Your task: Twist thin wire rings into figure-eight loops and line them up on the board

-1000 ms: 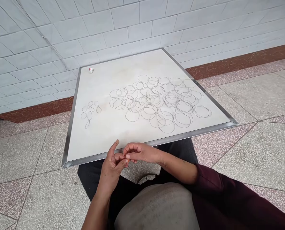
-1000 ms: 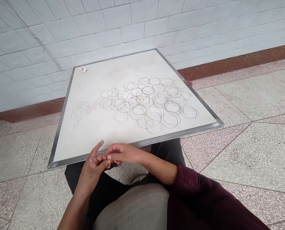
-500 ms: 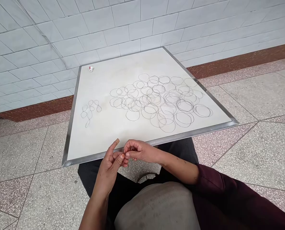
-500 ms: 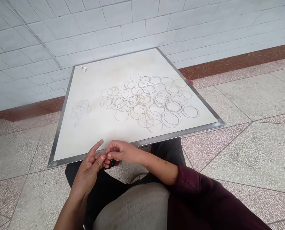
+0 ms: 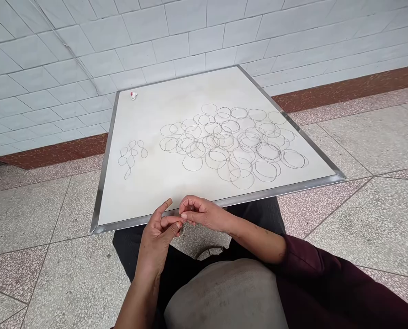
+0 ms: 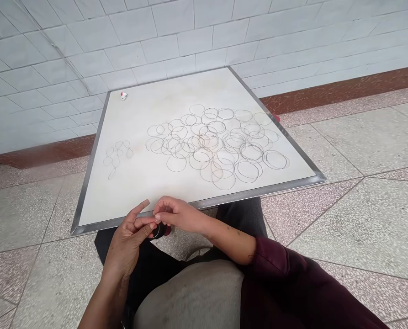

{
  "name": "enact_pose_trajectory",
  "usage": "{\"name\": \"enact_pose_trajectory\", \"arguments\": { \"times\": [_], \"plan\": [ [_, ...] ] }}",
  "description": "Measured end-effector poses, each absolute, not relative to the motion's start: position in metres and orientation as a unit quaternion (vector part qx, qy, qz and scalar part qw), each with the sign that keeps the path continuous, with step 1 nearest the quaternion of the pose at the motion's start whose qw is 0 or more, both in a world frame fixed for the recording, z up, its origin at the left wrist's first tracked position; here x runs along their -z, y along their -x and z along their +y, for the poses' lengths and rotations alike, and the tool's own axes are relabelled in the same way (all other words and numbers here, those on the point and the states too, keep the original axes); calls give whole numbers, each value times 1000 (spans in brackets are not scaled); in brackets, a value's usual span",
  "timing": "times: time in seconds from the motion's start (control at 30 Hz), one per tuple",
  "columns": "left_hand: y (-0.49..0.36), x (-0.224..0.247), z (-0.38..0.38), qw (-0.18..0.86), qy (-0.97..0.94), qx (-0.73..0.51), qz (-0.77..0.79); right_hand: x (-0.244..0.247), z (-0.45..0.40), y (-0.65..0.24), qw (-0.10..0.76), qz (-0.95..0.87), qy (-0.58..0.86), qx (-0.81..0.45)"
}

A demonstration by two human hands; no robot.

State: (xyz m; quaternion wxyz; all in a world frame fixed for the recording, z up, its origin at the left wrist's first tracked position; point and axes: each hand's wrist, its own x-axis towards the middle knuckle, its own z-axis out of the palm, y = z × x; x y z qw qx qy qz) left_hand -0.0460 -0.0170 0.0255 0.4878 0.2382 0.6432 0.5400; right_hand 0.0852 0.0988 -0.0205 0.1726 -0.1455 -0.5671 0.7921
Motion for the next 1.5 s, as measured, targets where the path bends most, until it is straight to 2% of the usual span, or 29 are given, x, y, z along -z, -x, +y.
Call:
{"name": "enact_pose_trajectory", "arguments": {
  "times": [0.5,0.77,0.97,1.5],
  "plan": [
    [39,-27,-16,479,-223,-566,633,18,97,-85,186,-564,138,-793],
    [38,-27,-15,484,-209,-571,629,12,98,-89,163,-579,130,-788],
    [40,-28,-17,504,-198,-569,619,8,105,-93,107,-559,68,-820],
    [42,-27,-15,545,-180,-570,589,12,111,-94,103,-574,51,-811]
  ]
}}
